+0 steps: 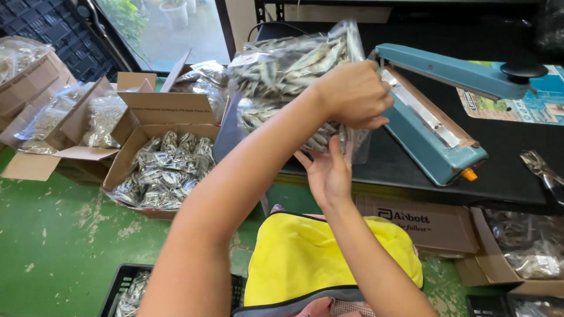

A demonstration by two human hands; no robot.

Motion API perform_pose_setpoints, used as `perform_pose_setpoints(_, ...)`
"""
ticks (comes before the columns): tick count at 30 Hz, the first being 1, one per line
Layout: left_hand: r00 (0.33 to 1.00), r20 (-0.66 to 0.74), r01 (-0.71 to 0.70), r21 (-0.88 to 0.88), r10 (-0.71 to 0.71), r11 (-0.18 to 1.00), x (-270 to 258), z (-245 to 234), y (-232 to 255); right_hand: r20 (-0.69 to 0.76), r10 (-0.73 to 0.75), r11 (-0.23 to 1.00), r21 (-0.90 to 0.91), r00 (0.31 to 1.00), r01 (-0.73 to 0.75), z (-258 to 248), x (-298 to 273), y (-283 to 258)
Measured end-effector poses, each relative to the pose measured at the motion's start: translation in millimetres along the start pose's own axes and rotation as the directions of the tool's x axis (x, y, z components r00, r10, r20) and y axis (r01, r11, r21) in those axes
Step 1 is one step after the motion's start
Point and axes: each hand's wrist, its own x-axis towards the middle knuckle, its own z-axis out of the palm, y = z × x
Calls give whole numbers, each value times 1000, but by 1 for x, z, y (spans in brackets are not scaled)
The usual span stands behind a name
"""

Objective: The person places packets of dried fish into larger yellow-and-black pouches, seals them using a heat sealer, and then organizes the sealed products into a plastic crate.

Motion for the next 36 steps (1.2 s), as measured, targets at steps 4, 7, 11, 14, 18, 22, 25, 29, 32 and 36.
perform_pose_setpoints(4, 980, -27, 194, -23, -195, 981, -14, 17, 16, -285, 81, 989, 141, 955, -42, -12, 24, 3)
perform_pose_setpoints(7, 687, -75, 714, -114, -723, 690, -81, -12, 58, -405, 209, 959, 262, 890, -106, 1, 26, -20)
perform_pose_setpoints(11, 96, 197, 906, -423, -976, 3, -141, -49, 119, -473, 313, 942, 267, 824, -205, 3, 23, -48)
perform_pose_setpoints(14, 172, 254, 853, -522, -952, 15, -155, -27, 138, -523, 228, 969, 202, 821, -141, -5, 3, -66)
perform_pose_setpoints(18, 258, 283, 877, -469, -924, 102, -159, -10, 137, -546, 85, 990, 139, 834, -10, -14, -19, -108)
perform_pose_setpoints(22, 286, 275, 952, -189, -918, 240, -165, 15, 124, -458, -42, 988, -153, 888, -33, -27, -42, -144)
perform_pose_setpoints(25, 268, 243, 956, -192, -932, 224, -159, 17, 124, -310, -68, 926, -373, 948, -55, -48, -52, -148)
perform_pose_setpoints(29, 252, 238, 948, -256, -938, 190, -155, 5, 139, -179, 84, 799, -576, 980, -174, -72, -56, -139)
perform_pose_setpoints(32, 277, 115, 900, -380, -954, 216, -160, -7, 151, -199, 119, 653, -722, 973, -228, -54, -72, -115)
perform_pose_setpoints(36, 257, 354, 544, -822, -899, -168, -148, -52, 166, -192, 303, 562, -755, 933, -338, -71, -81, -93)
